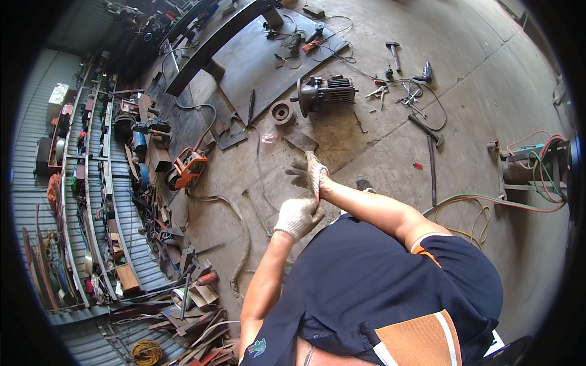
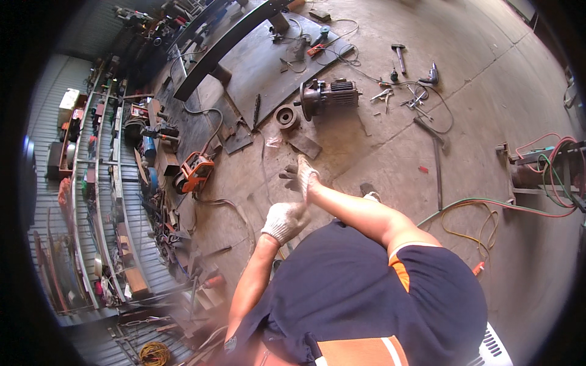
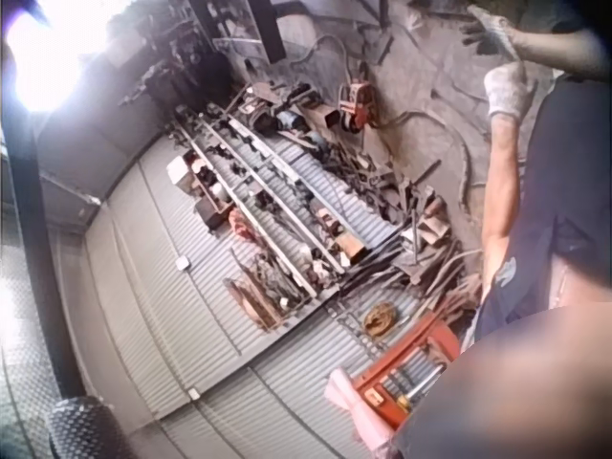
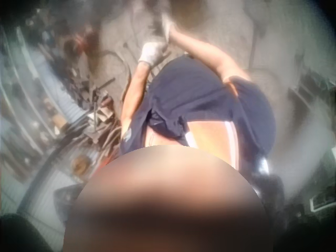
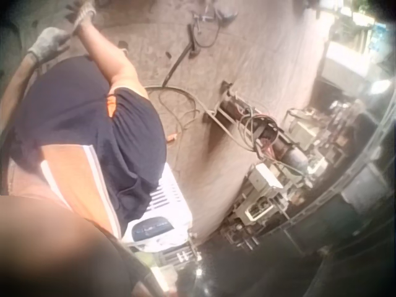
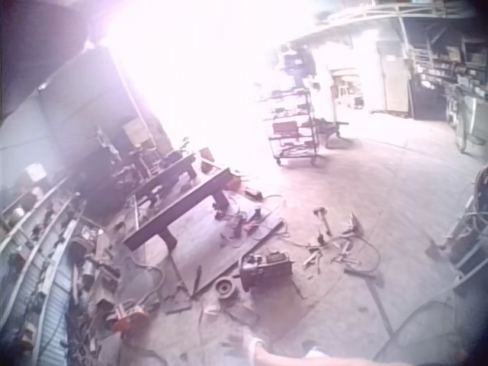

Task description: The person walks to a motor on the workshop floor, puts on gloves, and then uses a wrench to loosen and remove bolts from the motor housing. The person continues to remove bolts and reposition the motor while seated on the floor.

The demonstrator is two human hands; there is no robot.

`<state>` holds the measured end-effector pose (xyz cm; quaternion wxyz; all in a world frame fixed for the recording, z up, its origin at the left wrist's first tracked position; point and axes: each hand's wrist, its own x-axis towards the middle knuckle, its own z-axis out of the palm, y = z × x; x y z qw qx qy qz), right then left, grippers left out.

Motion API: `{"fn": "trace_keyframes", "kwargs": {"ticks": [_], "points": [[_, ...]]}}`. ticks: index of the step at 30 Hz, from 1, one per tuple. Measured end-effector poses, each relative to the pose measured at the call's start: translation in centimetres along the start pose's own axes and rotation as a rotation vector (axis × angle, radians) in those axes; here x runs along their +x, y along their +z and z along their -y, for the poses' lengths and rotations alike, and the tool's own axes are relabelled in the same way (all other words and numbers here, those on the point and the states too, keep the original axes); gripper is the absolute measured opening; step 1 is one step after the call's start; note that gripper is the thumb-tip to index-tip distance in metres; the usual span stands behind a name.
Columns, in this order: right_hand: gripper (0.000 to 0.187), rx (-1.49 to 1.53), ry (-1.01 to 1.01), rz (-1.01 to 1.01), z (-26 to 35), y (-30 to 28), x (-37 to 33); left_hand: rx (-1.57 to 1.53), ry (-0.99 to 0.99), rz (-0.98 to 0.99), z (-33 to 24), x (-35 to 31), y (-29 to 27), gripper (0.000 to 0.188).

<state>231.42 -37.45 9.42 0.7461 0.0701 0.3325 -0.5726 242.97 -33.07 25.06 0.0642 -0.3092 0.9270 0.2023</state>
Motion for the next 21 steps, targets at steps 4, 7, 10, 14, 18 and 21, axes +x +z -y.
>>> {"fn": "trace_keyframes", "kwargs": {"ticks": [4, 7, 10, 14, 18, 21], "points": [[0.04, 0.03, 0.001, 0.073, -0.3, 0.1, 0.0, -0.036, 0.041, -0.042, -0.3, 0.1, 0.6, 0.024], [0.037, -0.02, 0.035, 0.117, -0.7, 0.4, -0.6, -0.054, 0.045, -0.022, -0.5, -0.1, 1.0, 0.023], [0.033, 0.024, 0.03, 0.121, -0.4, 0.6, -1.1, -0.047, 0.076, -0.059, -0.4, -0.3, 1.3, 0.023], [0.039, -0.191, 0.018, 0.005, 0.8, 0.7, -1.9, -0.007, 0.081, -0.075, -0.1, -0.4, 1.9, 0.025], [0.093, -0.407, 0.16, -0.119, 2.3, 0.8, -2.0, -0.002, -0.011, -0.037, -0.3, 0.2, 2.4, 0.027], [0.114, -0.473, 0.188, -0.099, 3.3, 1.5, -1.5, -0.106, -0.153, -0.184, -0.8, 0.7, 1.8, 0.029]]}}
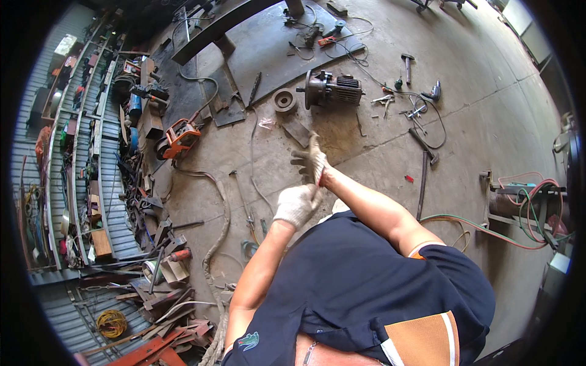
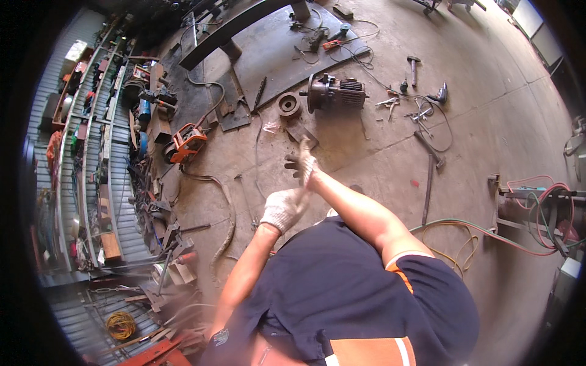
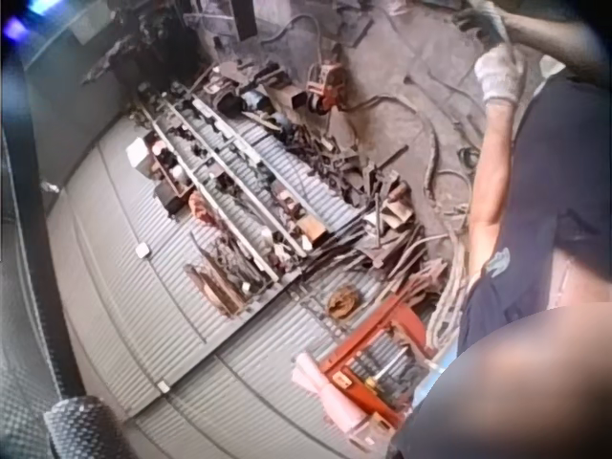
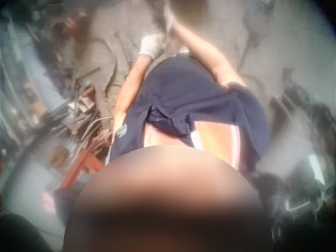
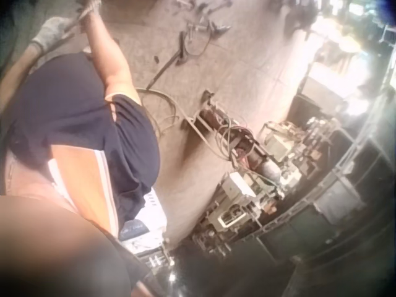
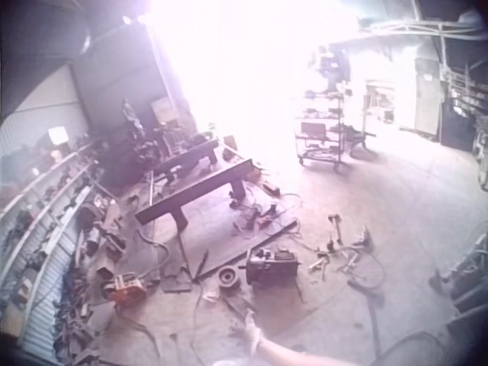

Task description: The person walks to a motor on the workshop floor, puts on gloves, and then uses a wrench to loosen and remove bolts from the motor housing. The person continues to remove bolts and reposition the motor while seated on the floor.

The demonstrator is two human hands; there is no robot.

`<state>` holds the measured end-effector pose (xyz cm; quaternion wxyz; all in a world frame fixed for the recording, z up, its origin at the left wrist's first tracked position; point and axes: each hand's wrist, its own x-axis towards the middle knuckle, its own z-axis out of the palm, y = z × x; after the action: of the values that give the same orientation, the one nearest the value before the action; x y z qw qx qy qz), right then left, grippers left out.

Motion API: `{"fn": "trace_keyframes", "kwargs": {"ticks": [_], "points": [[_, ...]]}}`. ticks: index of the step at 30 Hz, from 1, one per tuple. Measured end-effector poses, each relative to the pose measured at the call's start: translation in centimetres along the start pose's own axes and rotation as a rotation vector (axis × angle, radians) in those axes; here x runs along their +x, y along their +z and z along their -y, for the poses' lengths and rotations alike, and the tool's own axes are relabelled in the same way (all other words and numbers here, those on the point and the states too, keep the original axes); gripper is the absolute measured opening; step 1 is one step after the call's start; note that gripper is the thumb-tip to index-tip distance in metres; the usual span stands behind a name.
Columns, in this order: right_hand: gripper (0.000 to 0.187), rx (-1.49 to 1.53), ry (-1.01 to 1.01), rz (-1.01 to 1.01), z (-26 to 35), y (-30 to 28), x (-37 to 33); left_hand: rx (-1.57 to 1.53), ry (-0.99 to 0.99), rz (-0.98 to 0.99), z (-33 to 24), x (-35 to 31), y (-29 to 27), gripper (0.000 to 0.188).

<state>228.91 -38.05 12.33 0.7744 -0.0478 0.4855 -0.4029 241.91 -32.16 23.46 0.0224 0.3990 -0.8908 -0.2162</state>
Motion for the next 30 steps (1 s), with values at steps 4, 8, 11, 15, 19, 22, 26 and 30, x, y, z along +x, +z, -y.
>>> {"fn": "trace_keyframes", "kwargs": {"ticks": [4, 8, 11, 15, 19, 22, 26, 30], "points": [[0.098, -0.361, -0.128, 0.081, -1.3, 1.7, -0.1, -0.16, -0.225, -0.418, 0.3, 0.7, -2.2, 0.031], [0.068, -1.017, -0.661, 0.164, -4.1, 3.0, -0.5, -0.008, -0.309, -0.279, 2.0, 1.7, -3.4, 0.038], [0.074, -1.244, -0.757, 0.178, -5.0, 3.2, -0.8, -0.016, -0.331, -0.07, 3.2, 1.8, -2.9, 0.041], [0.083, -1.608, -0.571, 0.135, -4.2, 3.7, -1.7, -0.076, -0.386, -0.056, 4.0, 1.1, -2.1, 0.038], [0.087, -1.657, -0.634, 0.043, -3.1, 4.6, -3.5, -0.518, -0.45, 0.041, 4.5, 0.5, -2.8, 0.037], [0.091, -1.745, -0.718, 0.017, -3.0, 4.5, -4.4, -0.661, -0.581, 0.196, 4.6, 0.0, -3.2, 0.033], [0.079, -1.698, -0.668, 0.091, -3.9, 3.6, -3.3, -0.774, -0.679, 0.154, 4.4, -0.2, -2.0, 0.031], [0.037, -1.484, -0.789, 0.15, -5.1, 2.3, 0.1, -0.408, -0.388, -0.146, 3.9, 0.0, 0.1, 0.032]]}}
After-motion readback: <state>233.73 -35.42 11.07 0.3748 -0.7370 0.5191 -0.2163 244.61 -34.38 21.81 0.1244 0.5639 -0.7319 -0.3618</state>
